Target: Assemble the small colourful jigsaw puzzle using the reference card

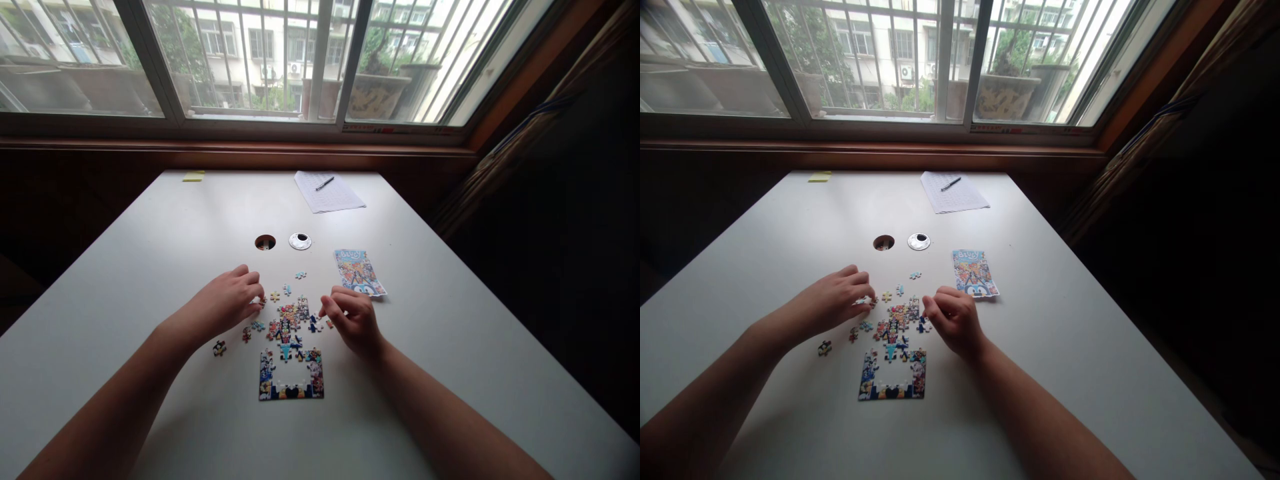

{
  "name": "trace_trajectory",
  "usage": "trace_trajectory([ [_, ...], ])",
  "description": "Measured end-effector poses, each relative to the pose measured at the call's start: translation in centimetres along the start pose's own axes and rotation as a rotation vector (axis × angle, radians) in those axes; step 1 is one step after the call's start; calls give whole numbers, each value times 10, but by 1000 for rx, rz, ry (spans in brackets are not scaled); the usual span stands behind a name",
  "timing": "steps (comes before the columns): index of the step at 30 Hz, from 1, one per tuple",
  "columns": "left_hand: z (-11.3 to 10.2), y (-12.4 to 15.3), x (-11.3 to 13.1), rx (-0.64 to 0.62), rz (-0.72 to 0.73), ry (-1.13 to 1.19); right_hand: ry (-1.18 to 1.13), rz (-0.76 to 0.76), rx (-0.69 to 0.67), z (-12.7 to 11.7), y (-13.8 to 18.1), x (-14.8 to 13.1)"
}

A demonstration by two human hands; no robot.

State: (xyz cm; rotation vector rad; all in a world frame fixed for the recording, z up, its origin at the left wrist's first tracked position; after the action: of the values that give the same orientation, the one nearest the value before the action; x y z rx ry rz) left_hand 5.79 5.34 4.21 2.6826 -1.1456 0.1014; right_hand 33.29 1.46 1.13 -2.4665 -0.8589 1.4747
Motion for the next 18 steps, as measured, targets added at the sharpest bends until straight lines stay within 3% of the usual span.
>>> trace_trajectory([
  [6, 1, -1, -2, 17, -36, -32, -41, 27, 60, -2, 0, 1],
  [14, -21, 12, -13, 102, -52, -80, -189, 195, 393, -7, 0, 13],
  [18, -35, 30, -29, 160, -113, -68, -283, 226, 488, -7, 0, 19],
])
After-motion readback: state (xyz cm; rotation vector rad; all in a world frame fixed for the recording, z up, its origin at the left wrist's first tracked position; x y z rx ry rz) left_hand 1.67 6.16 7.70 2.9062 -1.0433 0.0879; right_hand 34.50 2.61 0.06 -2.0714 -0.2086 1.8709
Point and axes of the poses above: each hand's wrist, its own y-axis away from the middle knuckle, its own z-axis out of the palm, x = y × z, the point moved 1 cm from there along -y, towards the middle knuckle, and after that the axes turned 11 degrees about -x, right-handed, at the moved point
